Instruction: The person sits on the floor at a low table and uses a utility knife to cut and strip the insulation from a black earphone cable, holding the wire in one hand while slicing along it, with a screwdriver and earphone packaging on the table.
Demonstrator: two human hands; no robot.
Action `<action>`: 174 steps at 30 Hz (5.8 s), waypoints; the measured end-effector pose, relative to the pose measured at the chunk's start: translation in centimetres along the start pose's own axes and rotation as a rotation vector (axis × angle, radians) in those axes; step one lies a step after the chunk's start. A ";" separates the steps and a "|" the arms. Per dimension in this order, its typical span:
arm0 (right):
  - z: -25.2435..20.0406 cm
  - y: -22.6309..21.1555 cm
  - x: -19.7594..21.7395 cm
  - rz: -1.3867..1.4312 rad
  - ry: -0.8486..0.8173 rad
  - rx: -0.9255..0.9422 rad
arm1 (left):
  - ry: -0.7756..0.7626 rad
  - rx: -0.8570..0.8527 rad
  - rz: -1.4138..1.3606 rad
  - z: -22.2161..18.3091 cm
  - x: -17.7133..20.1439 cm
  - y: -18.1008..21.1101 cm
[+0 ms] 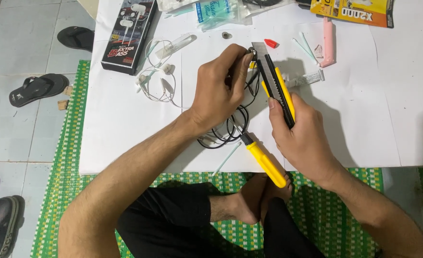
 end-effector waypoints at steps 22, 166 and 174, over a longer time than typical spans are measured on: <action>0.2 0.0 -0.6 -0.122 0.027 0.040 | -0.176 0.209 -0.225 0.1 0.5 -1.6; 7.7 1.7 -0.5 0.524 -0.554 -0.394 | -0.088 0.526 -0.255 2.1 1.7 -2.9; 7.5 1.8 -0.5 0.515 -0.530 -0.376 | -0.023 0.538 -0.286 2.0 1.5 -2.9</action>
Point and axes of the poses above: each hand's wrist, its own z-axis towards the middle knuckle, its own x-axis out of the back of the hand, y = z × x, the point moved 3 cm from there along z, towards the middle knuckle, and after that the axes turned 7 degrees about -x, right-handed, at the moved point
